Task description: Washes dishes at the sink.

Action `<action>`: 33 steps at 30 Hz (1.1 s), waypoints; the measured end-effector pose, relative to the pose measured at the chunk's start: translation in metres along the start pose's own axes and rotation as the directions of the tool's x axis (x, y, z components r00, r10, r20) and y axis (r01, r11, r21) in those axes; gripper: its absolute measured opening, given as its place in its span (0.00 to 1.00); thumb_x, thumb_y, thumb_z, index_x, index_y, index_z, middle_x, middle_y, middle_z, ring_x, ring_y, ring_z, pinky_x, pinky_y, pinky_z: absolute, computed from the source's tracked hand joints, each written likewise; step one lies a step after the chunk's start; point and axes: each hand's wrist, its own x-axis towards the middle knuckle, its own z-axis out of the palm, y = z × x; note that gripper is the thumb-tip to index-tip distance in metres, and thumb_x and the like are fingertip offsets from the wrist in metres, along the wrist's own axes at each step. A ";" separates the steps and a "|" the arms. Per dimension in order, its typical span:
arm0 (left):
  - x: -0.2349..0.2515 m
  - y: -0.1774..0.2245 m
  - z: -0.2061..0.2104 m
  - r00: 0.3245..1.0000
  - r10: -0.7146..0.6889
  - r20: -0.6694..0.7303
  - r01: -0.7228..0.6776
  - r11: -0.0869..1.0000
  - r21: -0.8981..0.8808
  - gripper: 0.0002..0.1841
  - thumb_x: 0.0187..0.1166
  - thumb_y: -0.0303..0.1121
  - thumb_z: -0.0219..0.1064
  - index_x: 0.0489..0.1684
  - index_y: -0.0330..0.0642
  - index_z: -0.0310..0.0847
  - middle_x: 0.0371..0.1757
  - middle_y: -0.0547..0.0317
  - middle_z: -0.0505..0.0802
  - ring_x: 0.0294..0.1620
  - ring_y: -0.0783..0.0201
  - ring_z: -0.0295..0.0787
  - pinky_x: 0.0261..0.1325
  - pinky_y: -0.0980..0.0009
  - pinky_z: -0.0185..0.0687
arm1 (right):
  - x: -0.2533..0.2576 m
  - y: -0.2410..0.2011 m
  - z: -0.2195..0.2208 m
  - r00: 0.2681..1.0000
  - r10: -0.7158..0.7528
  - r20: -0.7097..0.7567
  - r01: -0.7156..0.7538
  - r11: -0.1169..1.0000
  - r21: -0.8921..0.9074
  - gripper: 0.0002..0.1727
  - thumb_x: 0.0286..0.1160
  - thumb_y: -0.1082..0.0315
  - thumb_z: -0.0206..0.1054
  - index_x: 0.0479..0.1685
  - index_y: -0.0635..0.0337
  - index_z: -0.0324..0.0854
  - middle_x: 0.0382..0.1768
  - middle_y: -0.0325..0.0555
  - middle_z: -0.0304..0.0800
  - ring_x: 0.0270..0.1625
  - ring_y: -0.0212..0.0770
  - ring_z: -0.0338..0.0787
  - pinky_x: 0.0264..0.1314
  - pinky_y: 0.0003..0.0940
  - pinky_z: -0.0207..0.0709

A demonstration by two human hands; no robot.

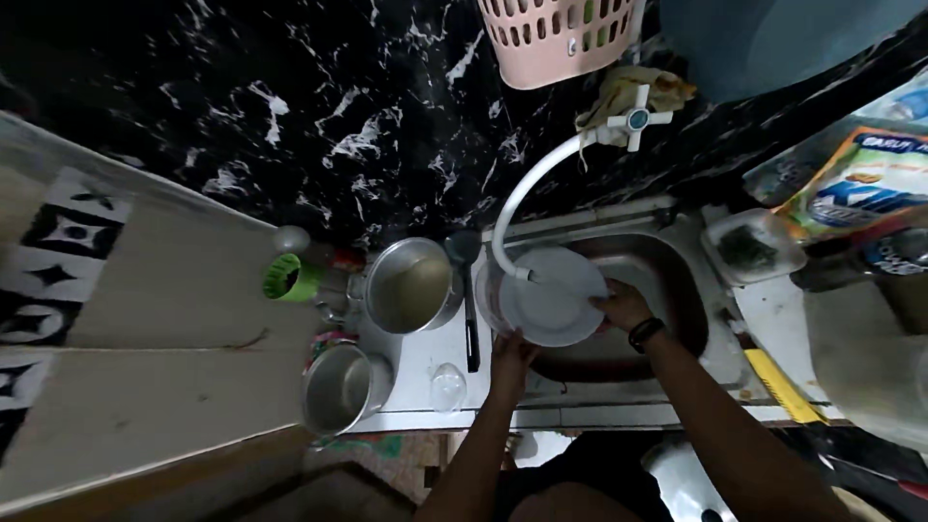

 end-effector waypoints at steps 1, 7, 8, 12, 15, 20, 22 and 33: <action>-0.003 -0.002 -0.002 1.000 0.002 -0.009 -0.002 1.000 0.011 0.19 0.90 0.29 0.56 0.75 0.30 0.64 0.58 0.39 0.86 0.47 0.53 0.92 0.50 0.59 0.92 | -0.001 0.008 -0.005 1.000 0.008 0.012 -0.008 1.000 -0.003 0.34 0.78 0.61 0.74 0.85 0.52 0.70 0.64 0.62 0.87 0.53 0.55 0.93 0.54 0.51 0.89; -0.036 -0.004 -0.007 0.999 0.029 0.020 -0.033 0.973 0.229 0.22 0.86 0.26 0.61 0.77 0.31 0.64 0.52 0.39 0.90 0.41 0.53 0.94 0.43 0.58 0.95 | -0.033 0.041 -0.039 1.000 -0.020 0.001 0.020 0.999 -0.026 0.34 0.77 0.61 0.74 0.83 0.54 0.70 0.58 0.59 0.89 0.50 0.51 0.92 0.52 0.49 0.88; -0.039 -0.004 -0.006 1.000 0.002 0.029 -0.010 0.967 0.255 0.26 0.86 0.26 0.61 0.81 0.33 0.57 0.53 0.38 0.89 0.42 0.53 0.94 0.43 0.58 0.95 | -0.039 0.040 -0.044 1.000 -0.024 -0.013 0.024 0.999 -0.031 0.33 0.77 0.61 0.74 0.83 0.54 0.71 0.57 0.59 0.89 0.49 0.50 0.92 0.51 0.49 0.88; -0.041 -0.004 0.001 0.999 -0.042 0.028 0.031 0.946 0.322 0.33 0.83 0.26 0.64 0.84 0.35 0.47 0.53 0.36 0.87 0.40 0.51 0.94 0.40 0.57 0.94 | -0.056 0.028 -0.065 0.998 -0.006 -0.056 -0.003 0.987 -0.163 0.32 0.79 0.61 0.73 0.82 0.58 0.71 0.55 0.63 0.88 0.45 0.55 0.92 0.49 0.54 0.87; -0.040 -0.001 0.003 0.996 -0.070 0.056 0.046 0.934 0.355 0.38 0.83 0.32 0.68 0.89 0.40 0.46 0.65 0.36 0.84 0.51 0.48 0.93 0.45 0.53 0.94 | -0.064 0.018 -0.076 0.997 0.005 -0.076 -0.018 0.985 -0.174 0.31 0.80 0.64 0.72 0.80 0.62 0.66 0.53 0.64 0.87 0.39 0.53 0.92 0.43 0.51 0.89; -0.043 0.008 0.013 0.980 -0.167 0.108 0.128 0.945 0.302 0.32 0.87 0.35 0.63 0.88 0.43 0.52 0.69 0.39 0.84 0.57 0.50 0.91 0.51 0.55 0.92 | -0.063 0.022 -0.078 0.998 -0.022 -0.064 0.017 0.998 -0.067 0.29 0.82 0.67 0.69 0.78 0.64 0.63 0.44 0.60 0.88 0.28 0.45 0.91 0.31 0.41 0.89; -0.041 0.006 0.014 0.976 -0.180 0.124 0.142 0.953 0.268 0.32 0.88 0.33 0.62 0.89 0.42 0.51 0.67 0.39 0.85 0.55 0.51 0.92 0.51 0.57 0.93 | -0.061 0.024 -0.075 0.998 -0.012 -0.066 0.010 0.999 -0.031 0.29 0.81 0.68 0.69 0.78 0.62 0.63 0.44 0.59 0.88 0.28 0.45 0.92 0.31 0.42 0.90; -0.039 -0.013 0.008 0.981 -0.109 0.160 0.060 0.958 0.280 0.28 0.86 0.31 0.64 0.84 0.35 0.60 0.63 0.41 0.87 0.54 0.56 0.92 0.54 0.61 0.92 | -0.034 0.027 -0.070 0.991 -0.059 -0.121 0.013 0.937 -0.349 0.30 0.69 0.63 0.82 0.67 0.71 0.79 0.55 0.66 0.90 0.57 0.60 0.91 0.66 0.60 0.80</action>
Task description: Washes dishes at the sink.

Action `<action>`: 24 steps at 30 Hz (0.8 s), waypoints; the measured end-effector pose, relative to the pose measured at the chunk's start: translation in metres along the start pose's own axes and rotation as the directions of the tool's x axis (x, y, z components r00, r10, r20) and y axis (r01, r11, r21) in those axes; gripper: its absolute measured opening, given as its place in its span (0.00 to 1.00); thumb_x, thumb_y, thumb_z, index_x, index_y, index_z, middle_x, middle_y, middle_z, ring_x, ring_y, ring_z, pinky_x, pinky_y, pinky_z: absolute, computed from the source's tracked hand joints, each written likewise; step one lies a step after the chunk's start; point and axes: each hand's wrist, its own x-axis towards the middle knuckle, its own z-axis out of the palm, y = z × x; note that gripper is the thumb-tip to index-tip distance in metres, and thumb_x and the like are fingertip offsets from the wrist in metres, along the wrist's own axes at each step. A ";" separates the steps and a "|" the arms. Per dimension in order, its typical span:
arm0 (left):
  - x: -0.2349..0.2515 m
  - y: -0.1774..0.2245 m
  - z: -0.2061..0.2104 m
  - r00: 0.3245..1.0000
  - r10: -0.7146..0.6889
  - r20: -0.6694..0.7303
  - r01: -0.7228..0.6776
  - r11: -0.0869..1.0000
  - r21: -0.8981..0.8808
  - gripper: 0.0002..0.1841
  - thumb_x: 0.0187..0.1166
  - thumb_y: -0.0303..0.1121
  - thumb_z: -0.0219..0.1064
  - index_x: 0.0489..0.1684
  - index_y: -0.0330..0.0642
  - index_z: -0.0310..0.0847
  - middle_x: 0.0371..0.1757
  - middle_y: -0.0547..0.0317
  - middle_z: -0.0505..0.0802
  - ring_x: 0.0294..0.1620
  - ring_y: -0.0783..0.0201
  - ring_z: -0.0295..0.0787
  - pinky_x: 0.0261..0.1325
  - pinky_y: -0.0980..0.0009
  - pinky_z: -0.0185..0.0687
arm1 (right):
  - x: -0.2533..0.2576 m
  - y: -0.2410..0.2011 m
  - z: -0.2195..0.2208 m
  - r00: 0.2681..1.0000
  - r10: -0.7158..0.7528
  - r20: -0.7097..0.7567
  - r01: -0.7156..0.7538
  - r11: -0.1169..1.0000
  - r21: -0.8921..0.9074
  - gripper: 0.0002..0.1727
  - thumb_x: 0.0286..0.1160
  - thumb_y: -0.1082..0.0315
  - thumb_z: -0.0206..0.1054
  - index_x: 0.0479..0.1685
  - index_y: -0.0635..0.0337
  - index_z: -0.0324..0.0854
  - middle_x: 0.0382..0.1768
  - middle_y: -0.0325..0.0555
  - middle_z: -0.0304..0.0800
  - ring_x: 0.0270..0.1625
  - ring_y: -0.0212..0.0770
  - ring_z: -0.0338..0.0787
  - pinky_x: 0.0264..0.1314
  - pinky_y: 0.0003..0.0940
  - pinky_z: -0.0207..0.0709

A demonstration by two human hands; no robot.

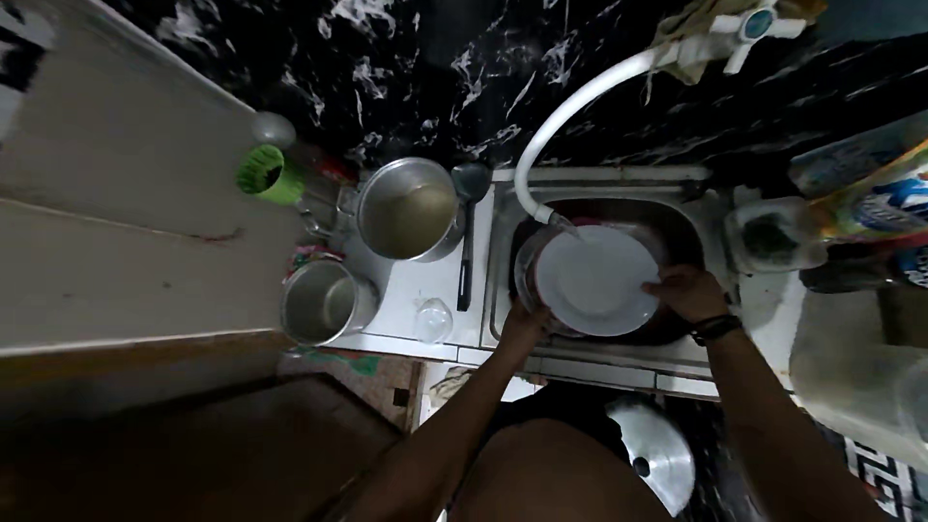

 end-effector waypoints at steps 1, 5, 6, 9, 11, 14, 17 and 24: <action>0.000 -0.001 -0.001 1.000 0.003 0.002 -0.003 1.000 -0.007 0.27 0.86 0.30 0.63 0.82 0.33 0.61 0.61 0.41 0.87 0.52 0.57 0.92 0.53 0.62 0.92 | 0.004 0.002 0.001 0.999 0.033 0.032 -0.034 0.999 0.020 0.29 0.70 0.63 0.81 0.66 0.71 0.79 0.54 0.65 0.90 0.54 0.58 0.91 0.63 0.58 0.83; 0.002 -0.009 -0.005 0.999 0.043 0.007 -0.043 0.999 0.013 0.25 0.86 0.31 0.63 0.80 0.33 0.65 0.57 0.43 0.90 0.51 0.59 0.92 0.54 0.64 0.91 | 0.021 0.010 0.003 0.985 0.122 0.121 -0.132 0.988 0.080 0.30 0.71 0.64 0.80 0.69 0.71 0.77 0.59 0.65 0.88 0.57 0.57 0.90 0.65 0.55 0.83; 0.003 -0.011 -0.007 0.999 0.054 0.001 -0.054 0.998 0.027 0.26 0.86 0.31 0.64 0.81 0.34 0.64 0.58 0.44 0.90 0.51 0.60 0.92 0.54 0.64 0.91 | 0.024 0.011 0.004 0.983 0.124 0.136 -0.137 0.986 0.096 0.29 0.72 0.64 0.79 0.69 0.71 0.77 0.59 0.64 0.88 0.56 0.56 0.90 0.64 0.54 0.83; 0.006 -0.014 -0.013 0.996 0.092 -0.014 -0.091 0.994 0.067 0.27 0.85 0.32 0.65 0.81 0.35 0.65 0.60 0.45 0.90 0.54 0.61 0.91 0.57 0.64 0.90 | 0.026 0.009 0.003 0.964 0.166 0.208 -0.212 0.951 0.225 0.27 0.76 0.67 0.75 0.71 0.68 0.75 0.59 0.60 0.87 0.52 0.47 0.90 0.58 0.44 0.86; 0.008 -0.013 -0.017 0.994 0.106 -0.008 -0.106 0.991 0.078 0.27 0.84 0.32 0.66 0.81 0.35 0.66 0.60 0.45 0.90 0.55 0.60 0.92 0.58 0.63 0.90 | 0.027 0.010 0.001 0.945 0.171 0.277 -0.259 0.911 0.320 0.26 0.78 0.67 0.72 0.73 0.65 0.72 0.54 0.54 0.86 0.45 0.41 0.89 0.50 0.38 0.87; 0.010 -0.014 -0.020 0.995 0.100 -0.013 -0.099 0.992 0.084 0.28 0.84 0.32 0.66 0.83 0.36 0.64 0.63 0.44 0.88 0.56 0.60 0.91 0.58 0.62 0.90 | 0.026 0.011 -0.001 0.941 0.185 0.282 -0.279 0.898 0.341 0.25 0.80 0.67 0.70 0.74 0.64 0.72 0.54 0.55 0.87 0.45 0.42 0.90 0.49 0.39 0.87; 0.011 -0.015 -0.018 0.997 0.078 -0.026 -0.077 0.996 0.043 0.28 0.85 0.32 0.65 0.83 0.36 0.65 0.65 0.43 0.88 0.58 0.58 0.91 0.58 0.62 0.91 | 0.022 0.009 0.001 0.944 0.204 0.260 -0.278 0.914 0.295 0.24 0.81 0.67 0.70 0.74 0.64 0.73 0.53 0.55 0.88 0.45 0.42 0.90 0.49 0.39 0.87; 0.015 -0.006 -0.018 0.997 -0.009 -0.079 0.013 0.999 0.045 0.27 0.88 0.38 0.63 0.82 0.36 0.65 0.60 0.41 0.89 0.52 0.56 0.92 0.53 0.60 0.91 | 0.005 0.011 0.011 0.936 0.073 0.345 -0.228 0.871 0.434 0.19 0.82 0.73 0.64 0.70 0.67 0.74 0.51 0.53 0.90 0.47 0.42 0.94 0.51 0.38 0.90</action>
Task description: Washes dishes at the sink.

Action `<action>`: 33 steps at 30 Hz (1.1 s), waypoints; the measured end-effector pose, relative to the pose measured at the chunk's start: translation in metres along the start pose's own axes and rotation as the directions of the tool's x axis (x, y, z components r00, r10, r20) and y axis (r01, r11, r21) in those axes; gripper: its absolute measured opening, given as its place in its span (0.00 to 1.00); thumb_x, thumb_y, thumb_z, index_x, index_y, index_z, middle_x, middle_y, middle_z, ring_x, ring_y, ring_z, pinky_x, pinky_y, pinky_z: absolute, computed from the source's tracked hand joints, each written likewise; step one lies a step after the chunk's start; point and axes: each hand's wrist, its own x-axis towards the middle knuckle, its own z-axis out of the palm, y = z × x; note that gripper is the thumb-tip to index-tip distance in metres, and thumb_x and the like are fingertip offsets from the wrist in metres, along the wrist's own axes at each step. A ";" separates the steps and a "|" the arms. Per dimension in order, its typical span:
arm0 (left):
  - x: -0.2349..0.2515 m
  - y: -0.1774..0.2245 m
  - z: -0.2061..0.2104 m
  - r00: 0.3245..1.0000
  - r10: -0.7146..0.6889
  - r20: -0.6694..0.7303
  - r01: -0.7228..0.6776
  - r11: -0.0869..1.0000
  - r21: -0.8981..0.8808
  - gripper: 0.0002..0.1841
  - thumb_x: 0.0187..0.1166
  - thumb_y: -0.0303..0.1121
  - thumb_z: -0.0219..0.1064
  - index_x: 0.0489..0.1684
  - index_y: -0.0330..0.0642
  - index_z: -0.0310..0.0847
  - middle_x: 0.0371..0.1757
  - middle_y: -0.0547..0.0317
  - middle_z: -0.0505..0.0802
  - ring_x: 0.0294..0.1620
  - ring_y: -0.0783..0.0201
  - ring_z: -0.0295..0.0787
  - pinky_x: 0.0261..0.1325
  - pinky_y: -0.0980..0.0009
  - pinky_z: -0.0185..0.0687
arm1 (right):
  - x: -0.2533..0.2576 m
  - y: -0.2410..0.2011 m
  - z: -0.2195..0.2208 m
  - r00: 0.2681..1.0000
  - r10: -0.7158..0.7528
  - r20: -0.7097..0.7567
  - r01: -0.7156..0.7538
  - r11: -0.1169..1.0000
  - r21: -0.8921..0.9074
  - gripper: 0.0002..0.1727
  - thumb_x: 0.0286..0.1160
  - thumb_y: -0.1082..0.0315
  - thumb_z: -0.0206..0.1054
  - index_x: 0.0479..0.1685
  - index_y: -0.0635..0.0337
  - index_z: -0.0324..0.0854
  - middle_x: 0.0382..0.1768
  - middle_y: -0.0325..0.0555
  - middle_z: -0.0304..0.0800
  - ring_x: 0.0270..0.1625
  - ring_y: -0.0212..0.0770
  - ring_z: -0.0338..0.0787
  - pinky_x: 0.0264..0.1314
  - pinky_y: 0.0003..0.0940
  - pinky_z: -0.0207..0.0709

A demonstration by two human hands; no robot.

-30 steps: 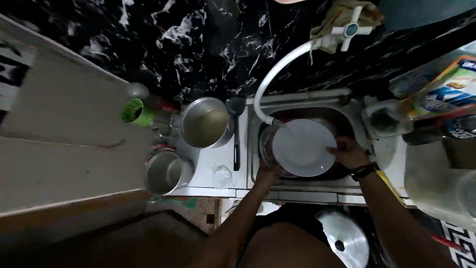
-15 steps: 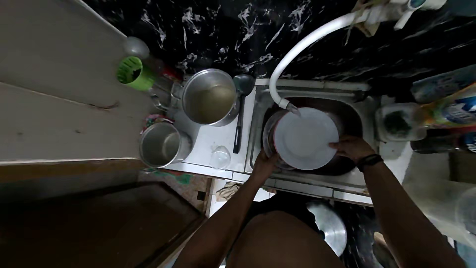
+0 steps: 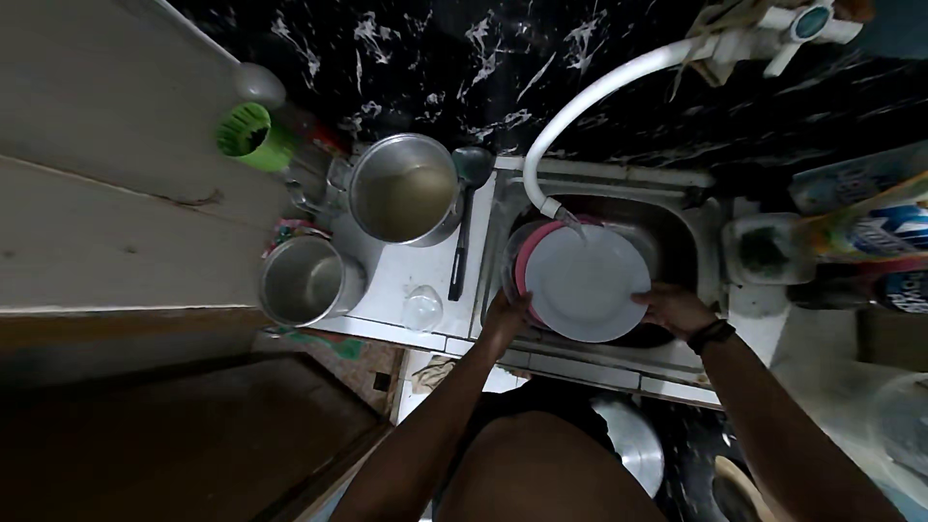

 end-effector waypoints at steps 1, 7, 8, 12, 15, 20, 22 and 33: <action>0.001 0.002 -0.002 1.000 0.002 0.003 -0.002 1.000 -0.001 0.25 0.88 0.38 0.62 0.81 0.36 0.66 0.58 0.42 0.89 0.50 0.57 0.92 0.52 0.61 0.91 | -0.002 -0.001 0.000 1.000 0.005 0.009 -0.005 0.999 0.037 0.19 0.83 0.73 0.62 0.70 0.67 0.73 0.51 0.53 0.90 0.47 0.42 0.94 0.51 0.39 0.91; 0.000 -0.002 -0.016 0.998 0.061 0.005 -0.061 0.988 0.143 0.30 0.86 0.34 0.63 0.86 0.36 0.58 0.60 0.41 0.87 0.51 0.57 0.91 0.52 0.60 0.91 | -0.015 -0.005 0.000 0.997 0.072 0.008 -0.072 0.985 0.158 0.17 0.89 0.68 0.53 0.70 0.66 0.71 0.51 0.59 0.92 0.45 0.52 0.96 0.43 0.48 0.92; -0.004 0.003 -0.017 0.998 0.062 -0.029 -0.055 0.975 0.215 0.31 0.86 0.35 0.62 0.87 0.36 0.56 0.63 0.39 0.86 0.54 0.56 0.90 0.56 0.59 0.88 | -0.017 -0.007 -0.001 0.997 0.070 -0.019 -0.067 0.989 0.135 0.17 0.89 0.67 0.53 0.69 0.66 0.72 0.49 0.59 0.92 0.44 0.52 0.96 0.42 0.47 0.92; -0.027 0.030 -0.022 0.988 0.097 -0.119 -0.047 0.930 0.365 0.31 0.85 0.32 0.61 0.86 0.32 0.55 0.66 0.37 0.84 0.62 0.54 0.86 0.66 0.58 0.82 | -0.023 -0.015 -0.014 0.991 0.025 -0.134 -0.010 0.994 0.108 0.17 0.89 0.64 0.55 0.68 0.65 0.75 0.48 0.57 0.90 0.42 0.49 0.94 0.41 0.47 0.90; -0.037 0.049 -0.032 0.977 0.174 -0.122 -0.092 0.865 0.493 0.34 0.84 0.35 0.62 0.88 0.33 0.51 0.69 0.37 0.83 0.66 0.53 0.84 0.70 0.54 0.80 | -0.032 -0.022 -0.034 0.983 -0.056 -0.176 0.070 0.995 0.073 0.17 0.88 0.65 0.58 0.68 0.64 0.75 0.46 0.53 0.90 0.41 0.44 0.93 0.41 0.42 0.90; -0.044 0.067 -0.042 0.952 0.263 -0.157 -0.117 0.784 0.609 0.33 0.84 0.35 0.62 0.87 0.36 0.53 0.60 0.38 0.87 0.58 0.51 0.88 0.63 0.51 0.83 | -0.056 -0.043 -0.040 0.923 -0.271 -0.271 0.203 0.945 -0.256 0.26 0.82 0.69 0.66 0.79 0.59 0.70 0.56 0.59 0.87 0.49 0.47 0.90 0.50 0.49 0.86; -0.046 0.070 -0.046 0.942 0.276 -0.190 -0.119 0.807 0.579 0.33 0.84 0.34 0.62 0.86 0.35 0.53 0.57 0.40 0.88 0.55 0.53 0.89 0.61 0.53 0.84 | -0.060 -0.044 -0.029 0.877 -0.383 -0.288 0.244 0.874 -0.420 0.33 0.79 0.69 0.70 0.84 0.58 0.64 0.63 0.65 0.85 0.60 0.58 0.89 0.61 0.63 0.82; -0.071 0.069 -0.079 0.931 0.254 -0.261 -0.116 0.886 0.448 0.32 0.84 0.33 0.59 0.86 0.33 0.53 0.63 0.40 0.85 0.55 0.58 0.88 0.58 0.59 0.86 | -0.091 -0.111 0.061 0.894 -0.413 0.174 0.266 0.176 -0.948 0.29 0.81 0.66 0.65 0.83 0.56 0.71 0.70 0.63 0.82 0.66 0.67 0.86 0.62 0.68 0.79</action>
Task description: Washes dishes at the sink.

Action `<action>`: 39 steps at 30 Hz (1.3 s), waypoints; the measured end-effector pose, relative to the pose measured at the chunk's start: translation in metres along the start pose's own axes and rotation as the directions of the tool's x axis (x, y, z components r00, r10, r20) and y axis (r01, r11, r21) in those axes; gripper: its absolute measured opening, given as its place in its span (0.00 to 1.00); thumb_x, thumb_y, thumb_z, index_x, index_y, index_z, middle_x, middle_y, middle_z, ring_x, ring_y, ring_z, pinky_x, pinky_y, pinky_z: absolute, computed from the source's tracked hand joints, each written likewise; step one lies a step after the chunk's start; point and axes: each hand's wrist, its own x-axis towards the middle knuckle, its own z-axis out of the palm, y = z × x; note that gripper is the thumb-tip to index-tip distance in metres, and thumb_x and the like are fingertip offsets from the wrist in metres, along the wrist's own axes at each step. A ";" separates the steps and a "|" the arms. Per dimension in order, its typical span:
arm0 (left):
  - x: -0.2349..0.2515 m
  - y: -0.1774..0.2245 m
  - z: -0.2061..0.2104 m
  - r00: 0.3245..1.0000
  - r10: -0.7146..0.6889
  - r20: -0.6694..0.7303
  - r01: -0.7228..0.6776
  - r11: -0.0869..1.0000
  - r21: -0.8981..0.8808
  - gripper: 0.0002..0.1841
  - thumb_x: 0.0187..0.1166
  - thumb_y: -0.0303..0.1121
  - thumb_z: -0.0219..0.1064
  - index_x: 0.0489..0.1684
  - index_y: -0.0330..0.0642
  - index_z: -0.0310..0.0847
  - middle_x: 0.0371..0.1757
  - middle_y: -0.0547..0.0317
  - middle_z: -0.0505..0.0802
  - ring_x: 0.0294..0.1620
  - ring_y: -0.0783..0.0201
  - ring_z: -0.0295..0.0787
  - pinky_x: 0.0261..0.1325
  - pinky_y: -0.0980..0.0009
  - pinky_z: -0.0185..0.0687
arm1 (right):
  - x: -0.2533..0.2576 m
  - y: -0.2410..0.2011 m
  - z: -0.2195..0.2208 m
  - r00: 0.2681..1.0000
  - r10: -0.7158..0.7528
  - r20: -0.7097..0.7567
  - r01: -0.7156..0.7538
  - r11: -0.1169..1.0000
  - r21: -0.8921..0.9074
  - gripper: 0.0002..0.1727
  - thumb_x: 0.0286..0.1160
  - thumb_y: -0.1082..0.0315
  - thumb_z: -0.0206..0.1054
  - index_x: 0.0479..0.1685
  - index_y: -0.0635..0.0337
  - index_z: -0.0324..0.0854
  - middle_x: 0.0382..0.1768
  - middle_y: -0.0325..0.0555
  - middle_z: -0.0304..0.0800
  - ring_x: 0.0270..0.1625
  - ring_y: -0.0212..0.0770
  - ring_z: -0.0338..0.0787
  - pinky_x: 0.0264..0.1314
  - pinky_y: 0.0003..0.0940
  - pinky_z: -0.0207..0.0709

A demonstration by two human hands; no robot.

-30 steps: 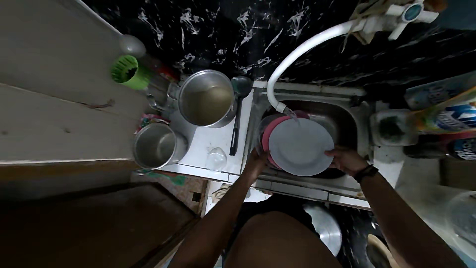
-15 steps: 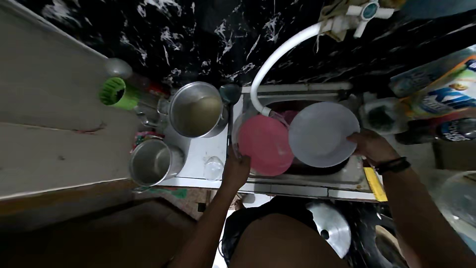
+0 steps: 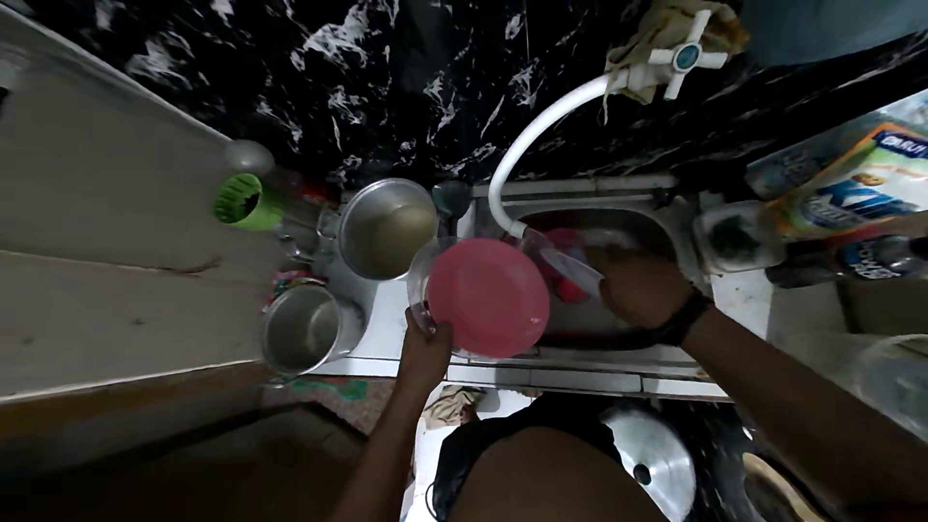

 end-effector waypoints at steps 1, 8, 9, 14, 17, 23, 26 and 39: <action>-0.002 -0.003 -0.002 1.000 -0.006 -0.001 0.006 1.000 -0.001 0.32 0.84 0.32 0.59 0.86 0.33 0.53 0.62 0.41 0.85 0.55 0.58 0.89 0.58 0.59 0.86 | 0.010 -0.006 -0.005 0.999 -0.028 0.046 0.029 0.999 -0.016 0.27 0.80 0.65 0.65 0.81 0.55 0.74 0.67 0.62 0.85 0.63 0.66 0.88 0.60 0.68 0.80; -0.018 -0.018 -0.003 0.996 -0.088 -0.009 0.088 0.996 0.018 0.33 0.85 0.33 0.60 0.88 0.36 0.50 0.64 0.39 0.85 0.57 0.54 0.88 0.61 0.54 0.85 | 0.081 -0.048 0.018 0.964 -0.124 0.235 0.157 0.980 -0.126 0.26 0.79 0.62 0.67 0.74 0.65 0.78 0.69 0.66 0.83 0.71 0.68 0.83 0.69 0.72 0.73; -0.020 -0.019 -0.003 0.995 -0.096 -0.008 0.097 0.995 0.010 0.34 0.85 0.34 0.60 0.89 0.36 0.50 0.65 0.39 0.85 0.59 0.54 0.88 0.62 0.54 0.85 | 0.088 -0.053 0.023 0.955 -0.125 0.270 0.162 0.980 -0.120 0.27 0.81 0.63 0.65 0.76 0.68 0.76 0.74 0.68 0.79 0.75 0.69 0.78 0.74 0.71 0.69; -0.027 -0.026 0.001 0.994 -0.108 0.018 0.108 0.994 -0.022 0.34 0.84 0.33 0.60 0.88 0.37 0.50 0.62 0.41 0.86 0.55 0.57 0.89 0.58 0.57 0.86 | 0.124 -0.030 0.045 0.983 -0.099 0.154 0.074 0.985 0.158 0.25 0.83 0.63 0.63 0.74 0.68 0.77 0.66 0.70 0.85 0.71 0.68 0.83 0.73 0.70 0.72; -0.030 -0.029 0.009 0.993 -0.101 0.052 0.102 0.995 0.000 0.33 0.83 0.34 0.61 0.87 0.37 0.52 0.59 0.41 0.87 0.54 0.55 0.89 0.58 0.55 0.85 | 0.138 0.001 0.067 0.985 -0.132 -0.110 0.166 0.901 0.401 0.22 0.82 0.68 0.64 0.73 0.66 0.80 0.67 0.68 0.85 0.72 0.64 0.84 0.77 0.65 0.71; -0.029 -0.023 0.015 0.993 -0.062 0.100 0.058 0.997 0.048 0.33 0.83 0.35 0.60 0.86 0.35 0.53 0.58 0.41 0.86 0.54 0.54 0.88 0.59 0.54 0.84 | 0.089 0.016 0.068 0.953 0.301 0.035 -0.202 0.544 0.815 0.22 0.86 0.59 0.65 0.73 0.61 0.80 0.64 0.62 0.87 0.66 0.57 0.86 0.71 0.60 0.76; -0.025 -0.023 0.013 0.993 -0.070 0.091 0.066 0.997 0.040 0.34 0.84 0.35 0.60 0.88 0.35 0.51 0.59 0.39 0.86 0.53 0.53 0.89 0.57 0.52 0.86 | 0.067 0.030 0.074 0.933 0.355 0.058 -0.222 0.442 0.869 0.23 0.86 0.58 0.66 0.71 0.63 0.80 0.61 0.61 0.88 0.62 0.54 0.88 0.68 0.56 0.79; -0.019 -0.004 -0.007 0.999 -0.046 -0.019 0.045 0.998 -0.038 0.32 0.84 0.32 0.59 0.87 0.36 0.52 0.58 0.43 0.86 0.49 0.60 0.89 0.52 0.61 0.88 | 0.072 0.013 0.061 0.999 -0.001 0.033 -0.013 0.910 0.414 0.22 0.85 0.64 0.62 0.74 0.61 0.80 0.65 0.63 0.87 0.69 0.62 0.86 0.73 0.65 0.75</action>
